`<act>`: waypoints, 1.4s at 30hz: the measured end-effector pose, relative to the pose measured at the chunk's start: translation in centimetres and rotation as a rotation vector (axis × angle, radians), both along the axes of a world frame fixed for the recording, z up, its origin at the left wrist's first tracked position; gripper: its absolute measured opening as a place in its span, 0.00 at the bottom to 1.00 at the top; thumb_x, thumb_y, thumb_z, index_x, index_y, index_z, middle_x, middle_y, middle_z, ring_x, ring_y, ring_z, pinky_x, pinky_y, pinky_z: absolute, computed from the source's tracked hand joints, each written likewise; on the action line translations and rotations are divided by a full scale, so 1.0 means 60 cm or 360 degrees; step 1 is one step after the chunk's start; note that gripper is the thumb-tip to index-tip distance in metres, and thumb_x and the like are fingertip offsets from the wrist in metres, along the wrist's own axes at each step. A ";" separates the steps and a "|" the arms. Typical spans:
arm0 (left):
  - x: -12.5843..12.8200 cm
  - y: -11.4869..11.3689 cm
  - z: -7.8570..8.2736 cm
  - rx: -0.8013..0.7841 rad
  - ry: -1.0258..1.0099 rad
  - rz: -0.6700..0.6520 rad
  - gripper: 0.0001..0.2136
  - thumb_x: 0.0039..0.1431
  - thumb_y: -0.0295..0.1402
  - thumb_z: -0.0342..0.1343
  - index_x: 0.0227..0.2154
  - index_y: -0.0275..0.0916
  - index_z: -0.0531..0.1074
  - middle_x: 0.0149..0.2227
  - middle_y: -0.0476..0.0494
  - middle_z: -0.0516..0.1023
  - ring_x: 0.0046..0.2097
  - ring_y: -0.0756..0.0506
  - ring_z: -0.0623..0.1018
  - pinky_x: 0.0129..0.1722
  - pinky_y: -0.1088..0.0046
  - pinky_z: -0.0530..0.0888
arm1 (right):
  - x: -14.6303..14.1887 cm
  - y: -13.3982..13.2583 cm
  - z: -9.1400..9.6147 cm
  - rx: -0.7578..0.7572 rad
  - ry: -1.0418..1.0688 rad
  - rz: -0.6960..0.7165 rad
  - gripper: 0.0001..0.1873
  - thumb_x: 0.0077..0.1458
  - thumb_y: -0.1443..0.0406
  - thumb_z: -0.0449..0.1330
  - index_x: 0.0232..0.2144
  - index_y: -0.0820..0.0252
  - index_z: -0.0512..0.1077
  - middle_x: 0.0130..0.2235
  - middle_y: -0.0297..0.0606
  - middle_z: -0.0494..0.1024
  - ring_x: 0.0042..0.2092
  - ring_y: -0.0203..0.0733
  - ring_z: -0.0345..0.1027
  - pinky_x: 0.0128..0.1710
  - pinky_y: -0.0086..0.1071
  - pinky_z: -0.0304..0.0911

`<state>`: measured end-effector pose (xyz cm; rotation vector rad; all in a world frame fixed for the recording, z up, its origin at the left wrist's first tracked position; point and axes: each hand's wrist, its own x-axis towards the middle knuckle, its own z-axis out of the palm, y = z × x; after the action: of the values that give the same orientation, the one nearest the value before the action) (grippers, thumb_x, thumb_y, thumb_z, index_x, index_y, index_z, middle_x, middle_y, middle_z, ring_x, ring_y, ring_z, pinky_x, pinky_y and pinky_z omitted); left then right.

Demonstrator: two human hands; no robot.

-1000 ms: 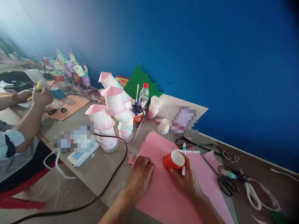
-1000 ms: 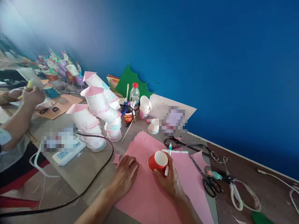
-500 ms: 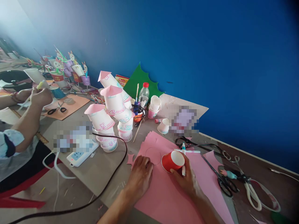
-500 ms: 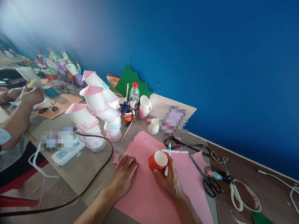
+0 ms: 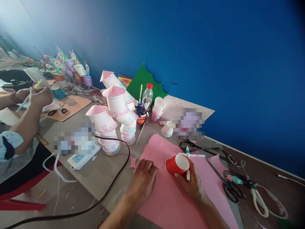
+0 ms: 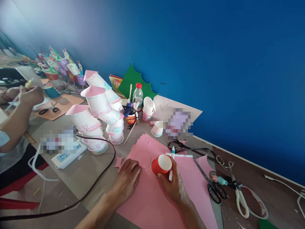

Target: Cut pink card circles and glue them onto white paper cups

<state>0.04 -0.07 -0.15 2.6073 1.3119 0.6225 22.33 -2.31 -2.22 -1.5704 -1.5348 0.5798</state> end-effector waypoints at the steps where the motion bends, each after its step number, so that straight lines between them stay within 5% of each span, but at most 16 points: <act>1: 0.000 0.000 0.000 0.0004 0.0001 0.0000 0.08 0.55 0.19 0.47 0.33 0.37 0.67 0.37 0.43 0.67 0.40 0.43 0.66 0.43 0.61 0.67 | 0.000 0.000 0.000 0.0007 0.0005 0.0003 0.33 0.51 0.59 0.59 0.58 0.54 0.54 0.55 0.46 0.68 0.54 0.49 0.64 0.50 0.42 0.65; 8: -0.001 0.005 0.008 0.0025 -0.0125 -0.0007 0.09 0.55 0.19 0.46 0.32 0.38 0.67 0.36 0.42 0.68 0.39 0.43 0.67 0.43 0.60 0.68 | 0.001 0.001 -0.005 0.0008 -0.0004 -0.0006 0.34 0.51 0.59 0.59 0.58 0.55 0.53 0.55 0.47 0.68 0.53 0.49 0.66 0.49 0.41 0.66; 15: 0.013 -0.004 0.049 0.0041 -0.0447 -0.0025 0.10 0.57 0.20 0.43 0.36 0.39 0.66 0.40 0.41 0.70 0.43 0.44 0.70 0.44 0.60 0.69 | -0.005 0.002 0.010 -0.0069 -0.0011 -0.0013 0.33 0.49 0.64 0.58 0.57 0.54 0.54 0.53 0.45 0.70 0.51 0.49 0.68 0.47 0.41 0.67; 24: 0.060 0.005 0.101 0.0012 -0.0343 -0.0194 0.25 0.59 0.34 0.52 0.58 0.40 0.53 0.57 0.32 0.62 0.59 0.38 0.63 0.52 0.58 0.69 | -0.014 0.005 0.033 0.0118 0.0167 0.0103 0.32 0.47 0.70 0.58 0.56 0.57 0.57 0.51 0.44 0.72 0.49 0.47 0.69 0.48 0.39 0.67; 27: 0.089 0.029 0.118 -0.0023 -0.0152 -0.0314 0.23 0.57 0.34 0.54 0.55 0.44 0.58 0.60 0.36 0.59 0.60 0.37 0.61 0.53 0.55 0.68 | -0.015 0.005 0.044 0.0153 0.0254 0.0189 0.34 0.45 0.73 0.56 0.56 0.58 0.56 0.50 0.44 0.73 0.48 0.47 0.70 0.47 0.38 0.67; 32: 0.118 0.049 0.130 0.0021 0.0050 -0.0568 0.14 0.59 0.24 0.46 0.46 0.43 0.67 0.52 0.42 0.69 0.53 0.44 0.69 0.53 0.60 0.68 | -0.005 0.005 0.051 0.0236 0.0357 0.0263 0.34 0.44 0.73 0.56 0.56 0.57 0.58 0.50 0.41 0.74 0.48 0.45 0.70 0.47 0.37 0.67; 42: 0.117 0.049 0.120 0.0200 0.0228 -0.0482 0.15 0.60 0.24 0.44 0.49 0.42 0.65 0.53 0.39 0.68 0.56 0.43 0.68 0.51 0.62 0.72 | 0.062 0.028 0.028 0.0373 0.0419 -0.0621 0.21 0.51 0.71 0.48 0.49 0.59 0.60 0.33 0.37 0.77 0.35 0.42 0.73 0.34 0.34 0.69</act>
<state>7.08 2.86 7.07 2.9191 0.9065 0.4900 26.05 -0.66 -0.56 -1.4918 -1.0246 0.3539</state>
